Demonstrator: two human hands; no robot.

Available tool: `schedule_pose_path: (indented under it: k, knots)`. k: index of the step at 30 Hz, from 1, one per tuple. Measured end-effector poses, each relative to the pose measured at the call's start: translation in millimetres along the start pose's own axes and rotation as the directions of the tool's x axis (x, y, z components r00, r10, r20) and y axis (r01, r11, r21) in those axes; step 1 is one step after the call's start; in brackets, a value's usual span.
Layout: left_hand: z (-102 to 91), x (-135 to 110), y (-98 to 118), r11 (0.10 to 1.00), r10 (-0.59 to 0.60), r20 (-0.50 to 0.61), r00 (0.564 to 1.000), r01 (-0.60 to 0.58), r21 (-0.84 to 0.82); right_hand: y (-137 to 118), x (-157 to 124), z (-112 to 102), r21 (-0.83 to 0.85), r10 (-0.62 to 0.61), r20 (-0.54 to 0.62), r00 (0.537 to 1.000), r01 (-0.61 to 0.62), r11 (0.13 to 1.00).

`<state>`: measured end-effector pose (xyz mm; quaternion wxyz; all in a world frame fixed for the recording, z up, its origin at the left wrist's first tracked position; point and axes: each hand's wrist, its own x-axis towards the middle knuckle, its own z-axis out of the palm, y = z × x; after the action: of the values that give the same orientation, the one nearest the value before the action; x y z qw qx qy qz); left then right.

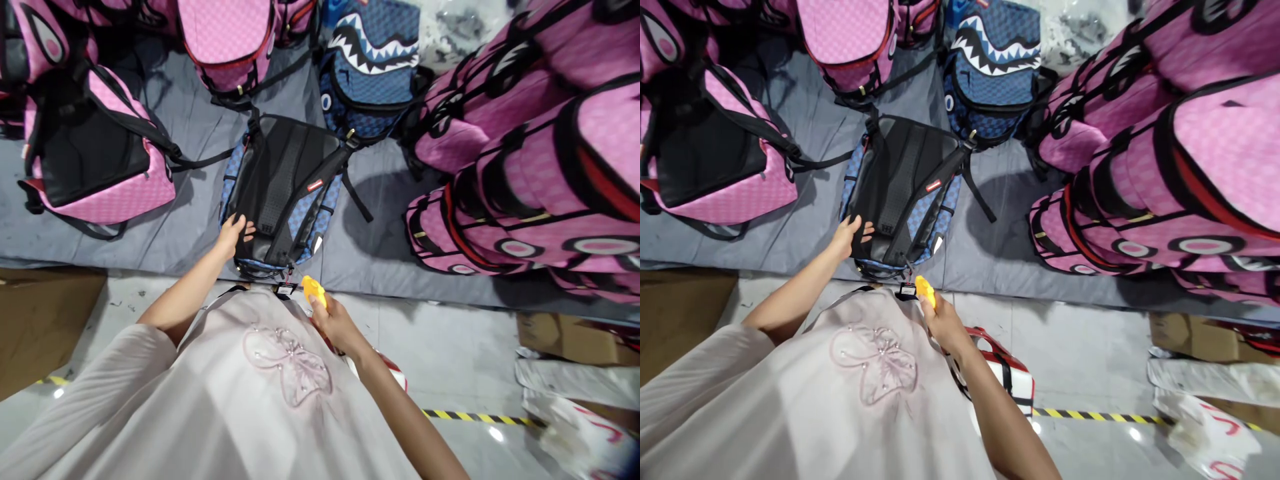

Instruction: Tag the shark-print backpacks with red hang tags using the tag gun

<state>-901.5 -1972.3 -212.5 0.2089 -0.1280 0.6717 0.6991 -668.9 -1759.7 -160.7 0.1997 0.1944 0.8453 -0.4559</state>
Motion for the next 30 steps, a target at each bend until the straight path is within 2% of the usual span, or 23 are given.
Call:
schedule_pose_path:
  k: [1,2,3,4,5,6,7,8,10,12,13,14,16,17,18,19,21,23,24,26,30]
  knots:
    - [7.6,-7.9,-0.2,0.966,0.169,-0.057,0.984,-0.154,0.206,-0.1,-0.9,-0.4,-0.012,0.011,-0.001,1.0,-0.011,1.0]
    - [16.0,-16.2,-1.3,0.859,0.35,-0.047,0.935,-0.3,0.415,0.4,-1.9,-0.5,-0.031,0.017,-0.004,1.0,-0.017,0.999]
    - [25.3,-24.2,-3.5,0.695,0.492,0.041,0.87,-0.421,0.583,1.2,-3.1,-0.3,-0.056,0.012,-0.003,1.0,-0.012,0.998]
    - [35.5,-31.2,-6.8,0.523,0.554,0.178,0.813,-0.506,0.686,2.3,-4.5,0.3,-0.078,-0.002,-0.01,1.0,0.001,0.997]
    - [46.7,-36.5,-10.9,0.385,0.531,0.307,0.789,-0.548,0.742,3.4,-6.1,1.3,-0.096,-0.015,-0.02,1.0,0.013,0.995]
    - [59.0,-39.7,-15.4,0.295,0.457,0.395,0.797,-0.555,0.778,4.4,-7.9,2.7,-0.102,-0.02,-0.027,0.999,0.017,0.995]
    - [72.1,-40.7,-19.9,0.241,0.368,0.429,0.825,-0.53,0.813,5.0,-10.0,4.5,-0.094,-0.015,-0.022,1.0,0.013,0.996]
    - [85.4,-39.7,-23.7,0.207,0.296,0.413,0.861,-0.48,0.853,5.5,-12.0,6.5,-0.077,-0.008,-0.008,1.0,0.008,0.997]
    - [110.3,-32.7,-27.5,0.168,0.233,0.312,0.921,-0.354,0.92,5.7,-15.8,10.8,-0.034,0.009,0.011,1.0,-0.009,0.999]
    - [126.6,-22.0,-24.7,0.204,0.23,0.251,0.94,-0.299,0.932,5.9,-19.2,14.2,0.006,0.032,0.005,0.999,-0.032,0.999]
    - [129.4,-16.2,-21.3,0.284,0.214,0.24,0.947,-0.295,0.912,6.3,-20.9,15.1,0.025,0.039,0.007,0.999,-0.039,0.999]
    - [128.3,-10.6,-17.4,0.429,0.171,0.237,0.956,-0.289,0.856,6.8,-22.8,15.5,0.046,0.039,0.013,0.999,-0.039,0.998]
    - [115.3,0.0,-10.1,0.75,0.049,0.277,0.96,-0.218,0.624,8.6,-26.8,15.2,0.105,0.011,0.034,0.999,-0.014,0.994]
    - [105.3,4.9,-7.9,0.862,-0.015,0.311,0.95,-0.145,0.485,9.7,-28.7,15.0,0.142,-0.017,0.033,0.999,0.012,0.99]
    - [94.4,9.4,-7.0,0.934,-0.079,0.338,0.938,-0.049,0.354,10.7,-30.3,14.8,0.178,-0.046,0.018,0.999,0.042,0.983]
    - [84.0,13.8,-7.6,0.969,-0.141,0.355,0.924,0.054,0.242,11.4,-31.6,14.9,0.204,-0.063,-0.012,0.998,0.064,0.977]
    - [67.7,21.8,-12.1,0.966,-0.258,0.356,0.898,0.246,0.078,11.6,-32.4,15.5,0.207,-0.045,-0.058,0.997,0.056,0.977]
    - [59.8,28.9,-18.6,0.912,-0.363,0.361,0.859,0.406,-0.048,10.0,-31.3,15.8,0.162,-0.006,-0.012,1.0,0.008,0.987]
    - [58.7,32.0,-21.4,0.894,-0.391,0.364,0.845,0.442,-0.066,8.9,-30.4,15.6,0.135,0.009,0.023,1.0,-0.012,0.991]
    - [59.9,36.2,-25.1,0.89,-0.397,0.358,0.845,0.45,-0.074,6.8,-28.2,14.3,0.097,0.018,0.047,0.999,-0.022,0.995]
    - [69.9,31.0,-24.6,0.946,-0.304,0.29,0.908,0.323,-0.02,6.5,-24.7,11.2,0.058,-0.014,-0.008,1.0,0.014,0.998]
